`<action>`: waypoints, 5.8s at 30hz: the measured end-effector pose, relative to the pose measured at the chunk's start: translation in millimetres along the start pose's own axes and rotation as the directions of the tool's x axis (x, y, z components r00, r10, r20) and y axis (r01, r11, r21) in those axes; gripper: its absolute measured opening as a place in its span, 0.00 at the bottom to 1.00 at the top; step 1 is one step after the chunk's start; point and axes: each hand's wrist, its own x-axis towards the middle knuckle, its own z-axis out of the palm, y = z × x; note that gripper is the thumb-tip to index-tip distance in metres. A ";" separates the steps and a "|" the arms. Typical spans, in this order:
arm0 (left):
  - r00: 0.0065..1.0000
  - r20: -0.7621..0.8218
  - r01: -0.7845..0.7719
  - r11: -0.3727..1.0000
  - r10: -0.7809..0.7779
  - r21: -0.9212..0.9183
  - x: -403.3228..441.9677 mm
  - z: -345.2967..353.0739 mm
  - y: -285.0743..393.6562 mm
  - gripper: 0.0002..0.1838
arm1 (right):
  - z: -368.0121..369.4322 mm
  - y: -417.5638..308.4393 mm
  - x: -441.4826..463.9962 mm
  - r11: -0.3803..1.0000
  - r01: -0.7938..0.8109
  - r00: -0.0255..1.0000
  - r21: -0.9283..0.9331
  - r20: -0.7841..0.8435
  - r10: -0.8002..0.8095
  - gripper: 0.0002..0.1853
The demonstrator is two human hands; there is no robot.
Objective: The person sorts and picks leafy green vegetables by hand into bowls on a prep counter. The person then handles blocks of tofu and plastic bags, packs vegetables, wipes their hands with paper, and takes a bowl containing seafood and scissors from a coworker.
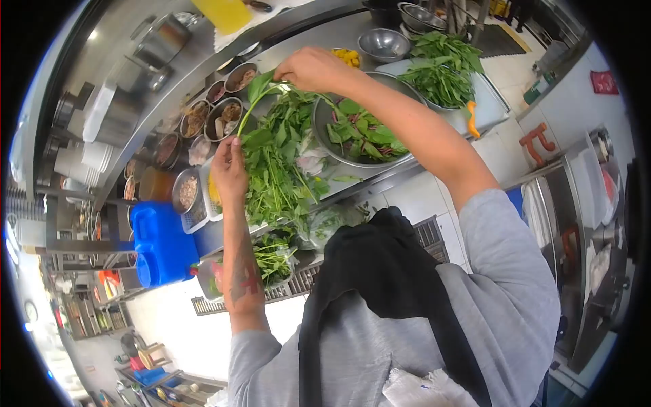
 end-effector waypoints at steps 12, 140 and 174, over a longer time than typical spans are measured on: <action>0.962 -0.175 -0.136 0.927 0.207 0.349 15.1 1.3 -16.6 0.11 | 39.1 -15.9 13.2 0.997 0.074 0.992 0.009 0.099 -0.074 0.09; 0.502 -0.746 0.021 0.868 -0.438 -0.496 -268.8 -145.0 -68.8 0.24 | 74.4 16.9 -0.6 0.750 -0.370 0.899 0.549 0.009 0.437 0.19; 0.961 0.090 0.240 0.950 -0.261 0.198 -37.2 0.6 -120.7 0.15 | 43.0 -38.9 -78.5 0.887 -0.215 0.972 0.408 0.175 0.156 0.15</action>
